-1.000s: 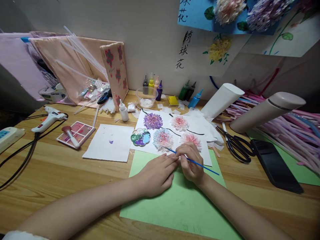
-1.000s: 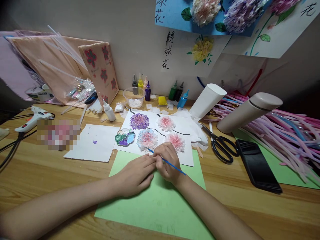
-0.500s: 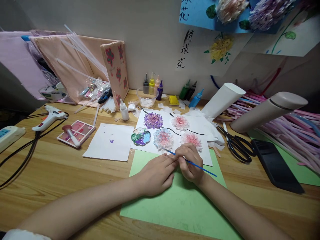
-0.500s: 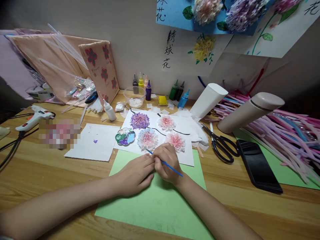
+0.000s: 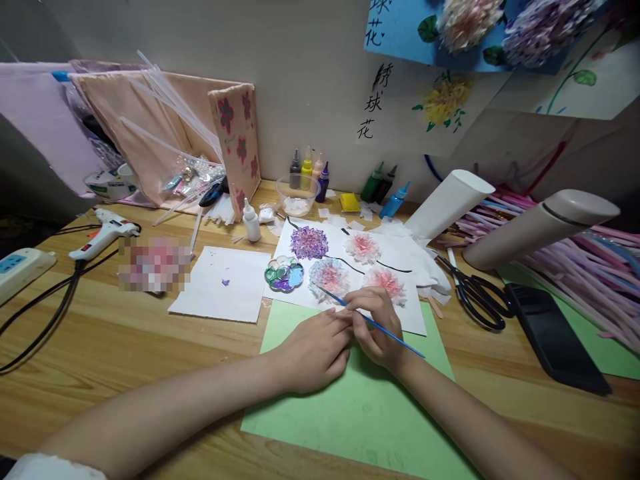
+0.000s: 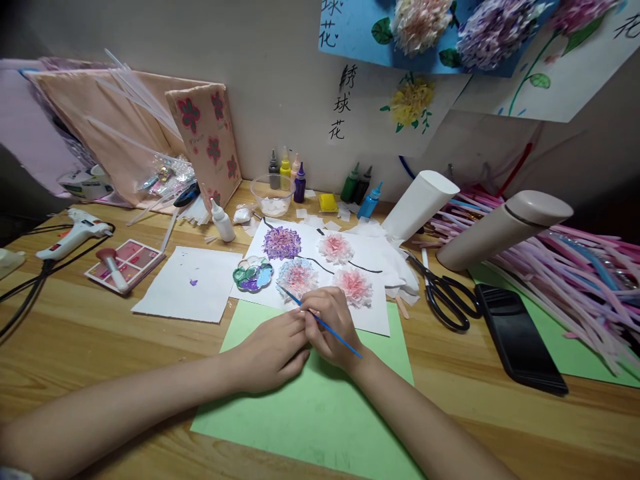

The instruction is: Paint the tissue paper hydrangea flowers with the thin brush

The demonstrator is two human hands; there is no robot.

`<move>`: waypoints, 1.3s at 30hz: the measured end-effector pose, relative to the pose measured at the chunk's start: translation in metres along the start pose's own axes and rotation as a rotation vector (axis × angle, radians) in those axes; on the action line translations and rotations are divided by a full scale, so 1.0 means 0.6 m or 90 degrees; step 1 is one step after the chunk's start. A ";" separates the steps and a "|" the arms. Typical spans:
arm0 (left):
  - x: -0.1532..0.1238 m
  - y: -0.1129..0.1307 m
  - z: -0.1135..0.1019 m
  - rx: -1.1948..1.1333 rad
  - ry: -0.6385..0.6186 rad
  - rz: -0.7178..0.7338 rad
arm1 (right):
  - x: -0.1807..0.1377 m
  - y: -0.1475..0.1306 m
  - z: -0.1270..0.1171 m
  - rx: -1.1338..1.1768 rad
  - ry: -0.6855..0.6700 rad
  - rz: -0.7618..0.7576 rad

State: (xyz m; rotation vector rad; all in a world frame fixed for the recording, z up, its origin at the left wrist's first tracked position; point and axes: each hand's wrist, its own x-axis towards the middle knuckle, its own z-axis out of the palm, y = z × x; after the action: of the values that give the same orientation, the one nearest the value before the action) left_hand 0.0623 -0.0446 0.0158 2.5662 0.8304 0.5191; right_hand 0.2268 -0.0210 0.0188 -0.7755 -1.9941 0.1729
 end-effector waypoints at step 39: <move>-0.001 0.001 0.000 0.059 -0.038 -0.019 | 0.016 -0.006 0.027 -0.017 -0.226 0.156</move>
State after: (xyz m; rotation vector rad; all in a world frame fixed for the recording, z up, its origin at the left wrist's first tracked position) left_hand 0.0622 -0.0452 0.0160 2.6345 0.8899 0.4016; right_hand 0.2088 -0.0151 0.0184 -1.0655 -2.2280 0.4557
